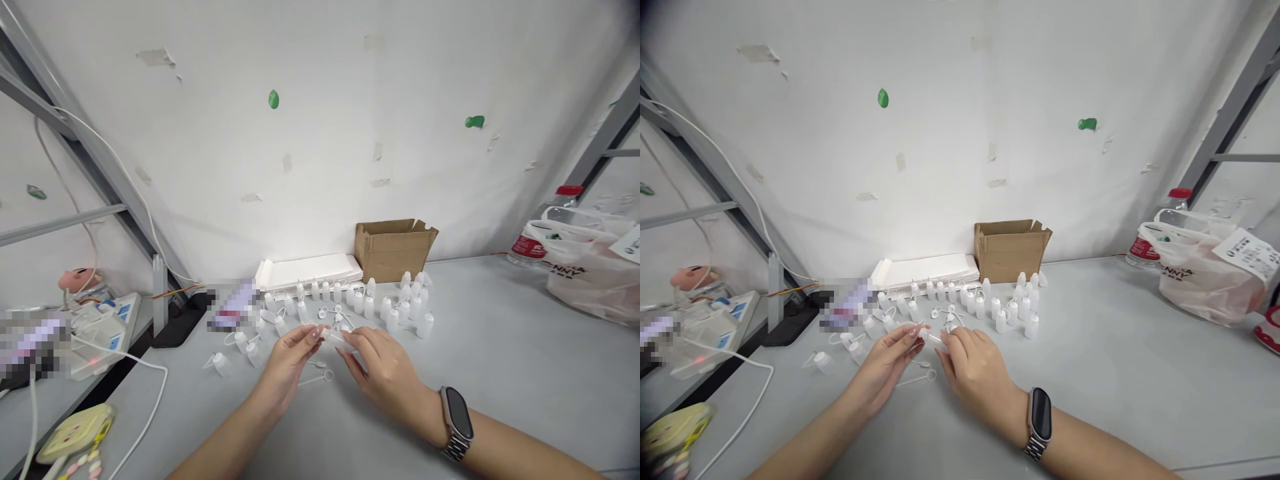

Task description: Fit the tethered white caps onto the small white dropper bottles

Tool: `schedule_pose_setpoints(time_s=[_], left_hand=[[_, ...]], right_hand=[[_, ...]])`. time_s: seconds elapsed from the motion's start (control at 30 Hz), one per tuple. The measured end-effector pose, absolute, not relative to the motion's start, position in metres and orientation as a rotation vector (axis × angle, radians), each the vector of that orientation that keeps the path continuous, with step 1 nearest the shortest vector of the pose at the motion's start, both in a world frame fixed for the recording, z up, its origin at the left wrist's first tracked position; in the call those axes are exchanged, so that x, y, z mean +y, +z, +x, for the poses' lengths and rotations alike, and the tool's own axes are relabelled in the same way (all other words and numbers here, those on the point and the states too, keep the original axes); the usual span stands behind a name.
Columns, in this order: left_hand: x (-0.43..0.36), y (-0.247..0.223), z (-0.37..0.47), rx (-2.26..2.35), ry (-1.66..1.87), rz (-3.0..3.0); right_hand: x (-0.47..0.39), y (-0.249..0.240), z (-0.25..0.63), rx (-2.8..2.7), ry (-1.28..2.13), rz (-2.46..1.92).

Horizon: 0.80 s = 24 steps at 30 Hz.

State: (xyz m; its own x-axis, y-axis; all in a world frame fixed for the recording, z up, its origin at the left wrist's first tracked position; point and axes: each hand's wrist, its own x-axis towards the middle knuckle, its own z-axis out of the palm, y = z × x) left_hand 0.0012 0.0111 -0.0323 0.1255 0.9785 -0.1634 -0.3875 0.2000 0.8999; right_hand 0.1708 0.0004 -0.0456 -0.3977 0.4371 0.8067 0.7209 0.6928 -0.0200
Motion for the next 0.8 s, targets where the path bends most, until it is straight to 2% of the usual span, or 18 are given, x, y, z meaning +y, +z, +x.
schedule_pose_setpoints(time_s=[0.33,0.6,0.7,0.8], left_hand=[[0.005,-0.032,0.005,0.862,1.143,0.845],[0.004,-0.036,0.009,0.855,1.150,0.940],[0.004,-0.036,0.009,0.861,1.139,1.002],[0.005,-0.035,0.007,0.899,1.127,1.055]], right_hand=[[0.001,-0.049,0.170,-2.143,-0.720,-0.790],[-0.003,-0.058,0.162,-2.105,-0.716,-0.774],[-0.006,-0.056,0.159,-2.025,-0.377,-0.832],[-0.003,-0.048,0.159,-1.890,0.455,-0.985]])
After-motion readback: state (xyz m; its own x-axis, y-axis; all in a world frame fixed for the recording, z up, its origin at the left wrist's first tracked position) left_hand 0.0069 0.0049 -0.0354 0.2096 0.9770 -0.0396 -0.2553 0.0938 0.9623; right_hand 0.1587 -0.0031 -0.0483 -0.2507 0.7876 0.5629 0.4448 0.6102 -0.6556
